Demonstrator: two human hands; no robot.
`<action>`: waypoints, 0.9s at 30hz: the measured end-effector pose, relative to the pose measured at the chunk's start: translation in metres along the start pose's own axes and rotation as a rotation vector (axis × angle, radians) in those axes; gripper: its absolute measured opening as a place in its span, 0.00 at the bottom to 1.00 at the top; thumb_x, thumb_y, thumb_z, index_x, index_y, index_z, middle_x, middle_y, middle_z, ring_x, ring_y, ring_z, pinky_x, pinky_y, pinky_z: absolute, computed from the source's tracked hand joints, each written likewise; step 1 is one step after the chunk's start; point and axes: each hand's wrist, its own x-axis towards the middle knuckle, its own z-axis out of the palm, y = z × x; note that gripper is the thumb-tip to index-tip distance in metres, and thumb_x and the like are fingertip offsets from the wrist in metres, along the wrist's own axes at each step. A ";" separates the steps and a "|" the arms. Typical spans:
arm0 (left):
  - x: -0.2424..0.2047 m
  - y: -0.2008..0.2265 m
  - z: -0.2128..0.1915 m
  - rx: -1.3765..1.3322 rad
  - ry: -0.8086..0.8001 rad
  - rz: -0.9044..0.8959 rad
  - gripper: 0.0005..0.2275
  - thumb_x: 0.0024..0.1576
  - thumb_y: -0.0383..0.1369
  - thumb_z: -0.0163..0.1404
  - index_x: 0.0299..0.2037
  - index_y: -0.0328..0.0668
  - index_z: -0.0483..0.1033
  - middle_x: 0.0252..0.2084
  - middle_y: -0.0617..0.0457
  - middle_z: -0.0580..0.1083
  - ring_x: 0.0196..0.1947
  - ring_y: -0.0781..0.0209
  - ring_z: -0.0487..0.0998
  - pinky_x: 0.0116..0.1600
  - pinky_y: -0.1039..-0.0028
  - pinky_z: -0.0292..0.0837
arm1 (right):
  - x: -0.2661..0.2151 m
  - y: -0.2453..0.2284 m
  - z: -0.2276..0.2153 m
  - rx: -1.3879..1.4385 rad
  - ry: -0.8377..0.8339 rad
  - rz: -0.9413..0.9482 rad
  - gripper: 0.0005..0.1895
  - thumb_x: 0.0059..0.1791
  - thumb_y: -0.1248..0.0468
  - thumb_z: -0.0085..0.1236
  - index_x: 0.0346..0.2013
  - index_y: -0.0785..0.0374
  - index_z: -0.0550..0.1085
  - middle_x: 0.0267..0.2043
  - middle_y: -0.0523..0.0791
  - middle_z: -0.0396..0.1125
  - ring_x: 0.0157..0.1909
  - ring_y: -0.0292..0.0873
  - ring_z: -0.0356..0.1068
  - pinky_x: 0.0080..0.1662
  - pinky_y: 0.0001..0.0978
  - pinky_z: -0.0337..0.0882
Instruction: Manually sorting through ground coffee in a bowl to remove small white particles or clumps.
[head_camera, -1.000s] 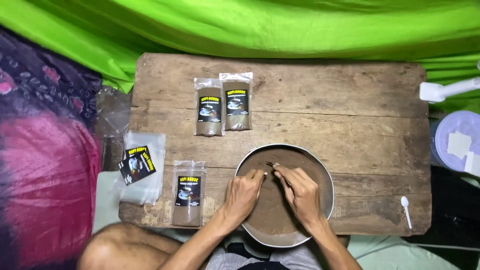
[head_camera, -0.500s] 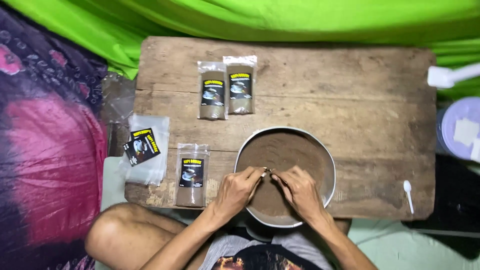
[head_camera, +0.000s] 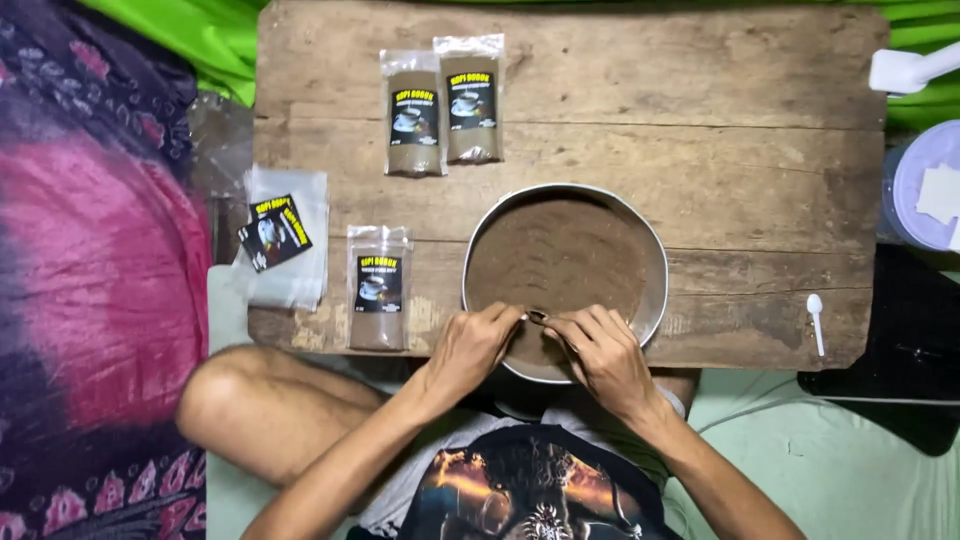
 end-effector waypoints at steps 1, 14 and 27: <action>-0.003 0.000 0.001 0.003 -0.001 -0.008 0.03 0.62 0.34 0.48 0.36 0.54 0.71 0.25 0.58 0.69 0.21 0.52 0.79 0.26 0.68 0.75 | -0.010 0.007 0.009 0.007 -0.004 -0.004 0.07 0.56 0.61 0.51 0.41 0.58 0.76 0.37 0.43 0.69 0.36 0.47 0.68 0.39 0.35 0.69; -0.003 -0.002 0.024 0.081 -0.016 0.212 0.06 0.63 0.30 0.45 0.34 0.52 0.71 0.25 0.60 0.69 0.24 0.60 0.78 0.29 0.74 0.73 | -0.041 0.037 0.014 -0.160 -0.110 -0.130 0.08 0.47 0.62 0.57 0.40 0.55 0.73 0.31 0.41 0.67 0.43 0.46 0.68 0.44 0.37 0.67; -0.008 -0.011 0.048 0.059 -0.059 0.245 0.06 0.64 0.31 0.44 0.35 0.55 0.72 0.24 0.59 0.70 0.24 0.58 0.78 0.32 0.72 0.74 | -0.045 0.042 0.001 -0.075 -0.156 0.003 0.04 0.49 0.62 0.56 0.38 0.51 0.72 0.30 0.38 0.68 0.46 0.40 0.68 0.46 0.30 0.63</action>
